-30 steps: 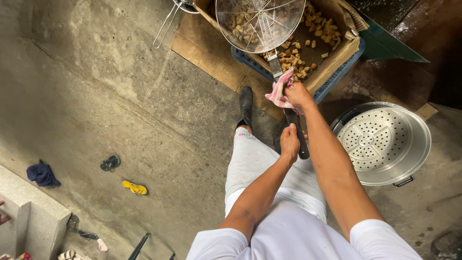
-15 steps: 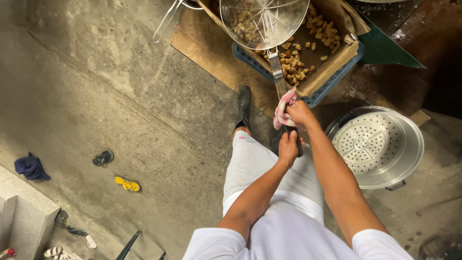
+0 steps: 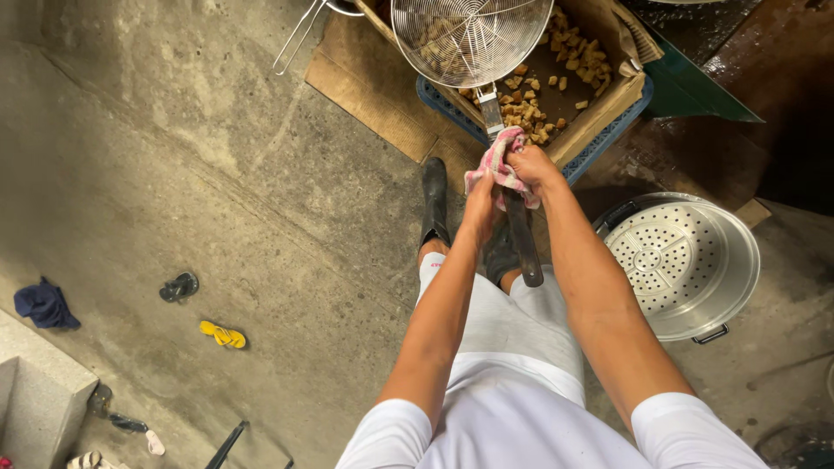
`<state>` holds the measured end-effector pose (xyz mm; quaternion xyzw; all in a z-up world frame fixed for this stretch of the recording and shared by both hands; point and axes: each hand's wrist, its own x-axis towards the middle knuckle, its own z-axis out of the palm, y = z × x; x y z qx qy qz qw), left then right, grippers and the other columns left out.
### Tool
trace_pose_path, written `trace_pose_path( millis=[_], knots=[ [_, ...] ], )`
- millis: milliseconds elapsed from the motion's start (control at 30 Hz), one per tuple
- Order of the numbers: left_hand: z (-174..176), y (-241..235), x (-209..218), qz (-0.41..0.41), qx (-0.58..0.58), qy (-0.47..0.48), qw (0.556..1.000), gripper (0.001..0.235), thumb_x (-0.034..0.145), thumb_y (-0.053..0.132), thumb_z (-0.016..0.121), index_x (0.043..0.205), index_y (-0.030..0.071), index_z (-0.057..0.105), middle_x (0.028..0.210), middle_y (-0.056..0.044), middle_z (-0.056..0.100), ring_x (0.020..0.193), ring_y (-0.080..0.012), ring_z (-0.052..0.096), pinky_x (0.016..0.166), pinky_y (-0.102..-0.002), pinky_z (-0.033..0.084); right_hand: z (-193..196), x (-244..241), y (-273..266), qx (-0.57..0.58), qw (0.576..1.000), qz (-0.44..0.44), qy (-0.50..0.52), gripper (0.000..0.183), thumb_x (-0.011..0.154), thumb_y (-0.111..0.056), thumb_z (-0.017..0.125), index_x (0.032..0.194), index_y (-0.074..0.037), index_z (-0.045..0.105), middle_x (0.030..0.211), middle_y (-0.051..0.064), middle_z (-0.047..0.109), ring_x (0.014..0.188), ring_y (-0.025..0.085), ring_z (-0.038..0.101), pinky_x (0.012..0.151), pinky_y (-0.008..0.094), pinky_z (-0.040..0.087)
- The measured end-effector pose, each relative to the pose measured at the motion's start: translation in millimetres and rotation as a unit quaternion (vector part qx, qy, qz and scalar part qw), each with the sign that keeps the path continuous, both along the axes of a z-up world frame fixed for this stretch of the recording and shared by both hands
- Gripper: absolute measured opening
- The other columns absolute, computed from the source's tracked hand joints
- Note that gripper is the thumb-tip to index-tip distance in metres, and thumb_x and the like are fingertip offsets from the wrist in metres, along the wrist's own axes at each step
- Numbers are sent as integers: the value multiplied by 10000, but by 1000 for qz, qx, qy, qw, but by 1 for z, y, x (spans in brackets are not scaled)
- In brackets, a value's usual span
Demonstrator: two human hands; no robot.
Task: The person uses a large mesh strainer to transfer fried food items from a large wok of hot oil into cardboard boxes, then wipes their hands and the tool handle with a cloth, and subsequently stirs the items remaining in the wok.
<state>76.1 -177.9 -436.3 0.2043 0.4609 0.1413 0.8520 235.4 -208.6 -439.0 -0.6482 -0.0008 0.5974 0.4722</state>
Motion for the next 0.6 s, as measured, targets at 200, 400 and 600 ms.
trace_pose_path(
  millis=[200,400,600],
  knots=[
    [12,48,48,-61,-111,-30,991,378,1026,355,576,1157,22,697,998,-112,736,823,-227,711,766,-407,600,36,-15,-29,20,999,34,-4,127,936,-113,673,985,-41,766,863,70,735,687,155,674,595,330,540],
    [10,33,47,-184,-17,147,972,268,954,235,631,994,19,784,793,-83,738,595,-221,645,577,-440,555,102,-54,-113,44,984,-110,131,187,982,-206,644,1026,-39,715,877,103,737,683,199,716,615,381,610],
    [24,-10,36,-242,-54,142,958,320,964,307,665,1008,10,775,872,-117,766,702,-224,721,651,-405,579,84,-70,-136,-2,997,-69,35,185,978,-163,594,1023,-27,713,850,86,732,668,192,709,590,364,599]
  ],
)
